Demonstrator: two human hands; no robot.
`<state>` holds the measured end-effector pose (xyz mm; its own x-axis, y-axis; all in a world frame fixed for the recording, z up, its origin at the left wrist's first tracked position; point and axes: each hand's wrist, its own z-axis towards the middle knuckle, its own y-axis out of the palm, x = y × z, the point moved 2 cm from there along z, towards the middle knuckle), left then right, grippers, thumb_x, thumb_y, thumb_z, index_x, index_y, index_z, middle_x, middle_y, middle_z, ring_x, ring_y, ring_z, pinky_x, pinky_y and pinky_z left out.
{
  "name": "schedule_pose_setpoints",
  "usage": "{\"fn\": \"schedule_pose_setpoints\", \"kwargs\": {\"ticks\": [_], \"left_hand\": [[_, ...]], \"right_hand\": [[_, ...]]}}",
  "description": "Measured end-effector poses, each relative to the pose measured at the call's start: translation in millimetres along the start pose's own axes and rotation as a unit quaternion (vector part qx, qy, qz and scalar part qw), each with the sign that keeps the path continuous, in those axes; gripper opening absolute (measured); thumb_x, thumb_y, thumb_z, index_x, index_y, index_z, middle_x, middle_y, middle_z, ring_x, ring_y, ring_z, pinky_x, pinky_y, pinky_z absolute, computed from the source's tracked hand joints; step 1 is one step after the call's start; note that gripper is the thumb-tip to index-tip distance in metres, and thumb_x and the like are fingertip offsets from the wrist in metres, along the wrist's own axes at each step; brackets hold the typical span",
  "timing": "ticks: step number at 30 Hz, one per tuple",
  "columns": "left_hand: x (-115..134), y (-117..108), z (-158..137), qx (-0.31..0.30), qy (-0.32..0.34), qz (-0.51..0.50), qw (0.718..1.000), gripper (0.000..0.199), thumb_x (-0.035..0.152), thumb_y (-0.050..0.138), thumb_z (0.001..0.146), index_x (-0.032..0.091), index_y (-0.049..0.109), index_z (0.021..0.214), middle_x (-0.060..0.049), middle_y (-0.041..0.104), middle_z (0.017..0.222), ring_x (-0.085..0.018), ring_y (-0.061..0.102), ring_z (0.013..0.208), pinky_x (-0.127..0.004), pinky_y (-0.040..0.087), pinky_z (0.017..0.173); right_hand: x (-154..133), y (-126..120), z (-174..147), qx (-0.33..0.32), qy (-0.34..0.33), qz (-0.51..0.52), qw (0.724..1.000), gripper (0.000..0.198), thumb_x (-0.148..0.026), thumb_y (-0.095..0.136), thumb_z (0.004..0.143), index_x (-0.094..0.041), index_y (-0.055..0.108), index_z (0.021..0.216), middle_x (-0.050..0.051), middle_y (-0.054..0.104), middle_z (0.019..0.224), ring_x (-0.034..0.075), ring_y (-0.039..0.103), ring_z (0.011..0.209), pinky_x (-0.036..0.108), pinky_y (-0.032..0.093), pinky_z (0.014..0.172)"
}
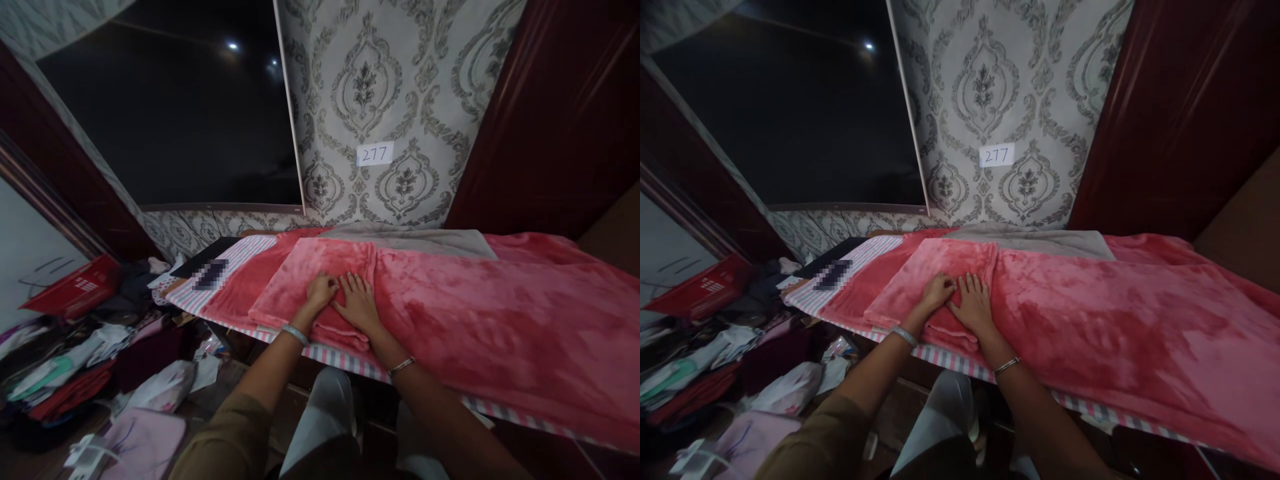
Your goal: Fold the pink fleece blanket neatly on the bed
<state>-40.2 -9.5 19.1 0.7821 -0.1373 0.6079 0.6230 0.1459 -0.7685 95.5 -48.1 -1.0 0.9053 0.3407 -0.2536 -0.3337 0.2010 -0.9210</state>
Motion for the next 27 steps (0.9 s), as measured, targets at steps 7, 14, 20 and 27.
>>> {"fn": "schedule_pose_setpoints", "kwargs": {"ticks": [7, 14, 20, 27], "left_hand": [[-16.2, 3.4, 6.7, 0.033, -0.034, -0.139, 0.989, 0.013, 0.016, 0.058, 0.081, 0.017, 0.064, 0.07, 0.001, 0.062, 0.067, -0.012, 0.056, 0.065, -0.024, 0.046, 0.067], [-22.7, 4.7, 1.6, 0.041, -0.034, -0.248, 0.967, 0.015, 0.023, 0.055, 0.081, 0.019, 0.056, 0.066, 0.005, 0.051, 0.055, -0.011, 0.046, 0.048, -0.025, 0.041, 0.055], [-13.9, -1.4, 1.9, 0.059, 0.019, -0.241, 0.969, 0.012, 0.019, 0.061, 0.077, 0.018, 0.058, 0.065, 0.002, 0.058, 0.066, -0.013, 0.054, 0.066, -0.026, 0.045, 0.072], [0.3, 0.4, 12.6, 0.024, 0.054, -0.163, 0.985, 0.014, 0.008, 0.058, 0.074, 0.018, 0.06, 0.065, 0.003, 0.061, 0.068, -0.012, 0.054, 0.067, -0.025, 0.046, 0.072]], "right_hand": [[-0.6, -3.4, -0.3, -0.007, -0.002, -0.004, 1.0, 0.077, -0.055, 0.054, 0.094, -0.011, 0.04, 0.156, 0.015, 0.032, 0.164, 0.031, 0.024, 0.152, 0.046, 0.012, 0.123], [0.8, 0.7, 0.0, -0.001, -0.003, -0.009, 1.0, 0.077, -0.057, 0.051, 0.094, -0.012, 0.04, 0.156, 0.016, 0.031, 0.164, 0.031, 0.024, 0.151, 0.047, 0.013, 0.122], [2.9, 5.6, 1.0, 0.01, -0.007, -0.012, 1.0, 0.077, -0.058, 0.05, 0.094, -0.013, 0.041, 0.155, 0.016, 0.032, 0.164, 0.031, 0.025, 0.151, 0.048, 0.014, 0.122], [4.6, 9.1, 1.6, 0.017, -0.013, -0.015, 1.0, 0.076, -0.056, 0.051, 0.094, -0.013, 0.042, 0.155, 0.016, 0.032, 0.164, 0.031, 0.025, 0.151, 0.048, 0.013, 0.122]]}}
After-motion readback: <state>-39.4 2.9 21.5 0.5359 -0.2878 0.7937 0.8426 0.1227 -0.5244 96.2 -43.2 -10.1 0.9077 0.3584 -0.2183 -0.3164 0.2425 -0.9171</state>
